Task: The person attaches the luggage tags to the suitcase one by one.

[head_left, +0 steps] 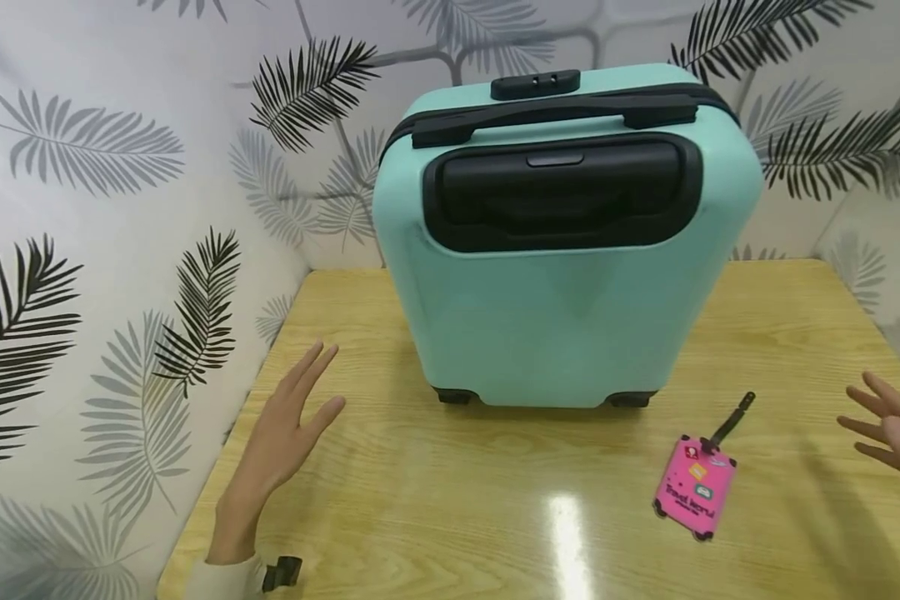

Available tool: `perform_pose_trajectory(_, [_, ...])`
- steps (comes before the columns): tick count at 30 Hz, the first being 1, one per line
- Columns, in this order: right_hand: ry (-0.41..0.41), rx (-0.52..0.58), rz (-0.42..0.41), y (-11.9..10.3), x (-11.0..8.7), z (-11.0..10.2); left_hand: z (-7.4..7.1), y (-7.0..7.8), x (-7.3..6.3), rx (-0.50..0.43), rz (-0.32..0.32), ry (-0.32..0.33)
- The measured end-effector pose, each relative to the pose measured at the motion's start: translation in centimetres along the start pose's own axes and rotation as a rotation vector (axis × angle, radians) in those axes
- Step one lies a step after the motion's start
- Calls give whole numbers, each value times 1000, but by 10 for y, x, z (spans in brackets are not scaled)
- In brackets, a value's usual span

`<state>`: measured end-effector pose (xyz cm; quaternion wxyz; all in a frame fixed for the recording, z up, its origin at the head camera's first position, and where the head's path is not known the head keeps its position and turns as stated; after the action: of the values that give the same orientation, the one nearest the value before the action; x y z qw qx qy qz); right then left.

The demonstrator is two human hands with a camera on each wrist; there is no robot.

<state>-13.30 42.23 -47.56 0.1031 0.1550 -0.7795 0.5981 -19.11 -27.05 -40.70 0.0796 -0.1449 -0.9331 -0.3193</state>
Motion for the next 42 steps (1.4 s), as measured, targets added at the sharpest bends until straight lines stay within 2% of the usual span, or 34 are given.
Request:
perform_pose_trajectory(1, [-45, 173, -30, 8, 1, -4, 0, 0, -1, -35, -8, 3])
perform_pose_trajectory(2, [-129, 400, -60, 16, 2, -6, 1, 0, -2, -77, -12, 8])
perform_pose_trajectory(3, [-174, 520, -95, 23, 2, -8, 2, 0, -2, -120, -12, 13])
perform_pose_trajectory(4, [-279, 757, -114, 31, 2, -9, 3, 0, -3, -160, -14, 19])
perform_pose_trajectory(5, [-316, 857, -82, 39, 3, -12, 4, 1, -4, -198, -17, 24])
perform_pose_trajectory(6, [-312, 853, -65, 46, 3, -14, 5, 1, -5, -234, -21, 27])
perform_pose_trajectory(7, [-284, 814, -45, 51, 2, -15, 7, 1, -7, -268, -26, 30])
perform_pose_trajectory(8, [-236, 642, -46, 56, 0, -16, 9, 1, -8, -292, -32, 31])
perform_pose_trajectory(9, [-156, 380, -34, 58, -2, -16, 10, 2, -10, -308, -38, 31])
perform_pose_trajectory(11, [-44, 64, 47, 59, -7, -16, 13, 2, -13, -327, -52, 31])
perform_pose_trajectory(12, [-25, -28, 48, 56, -10, -13, 14, 3, -15, -333, -56, 33])
perform_pose_trajectory(13, [-9, -45, 48, 53, -11, -11, 16, 4, -15, -337, -60, 33])
perform_pose_trajectory(16, [-6, 19, 47, 37, -10, 0, 20, 7, -16, -347, -70, 33])
perform_pose_trajectory(19, [-7, -72, 74, 13, -9, 15, 26, 11, -19, -357, -81, 31])
perform_pose_trajectory(22, [-33, -224, 162, -7, -7, 31, 30, 15, -21, -370, -83, 33])
perform_pose_trajectory(23, [-37, -241, 186, -11, -7, 36, 31, 16, -21, -373, -82, 32])
perform_pose_trajectory(30, [-54, -280, 454, -9, -8, 53, 43, 25, -18, -408, -69, 2])
perform_pose_trajectory(36, [-97, -272, 590, -4, -2, 61, 49, 29, -18, -447, -79, 7])
perform_pose_trajectory(42, [-177, -219, 725, 1, 4, 74, 51, 32, -20, -437, -97, 16])
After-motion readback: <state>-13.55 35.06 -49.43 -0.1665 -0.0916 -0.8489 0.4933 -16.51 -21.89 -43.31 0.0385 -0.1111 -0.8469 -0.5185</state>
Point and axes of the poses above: each hand's wrist, its own x-axis towards the middle knuckle, its own z-axis out of the palm, y = z × x, the point moved 6 cm from there along x, towards the middle knuckle
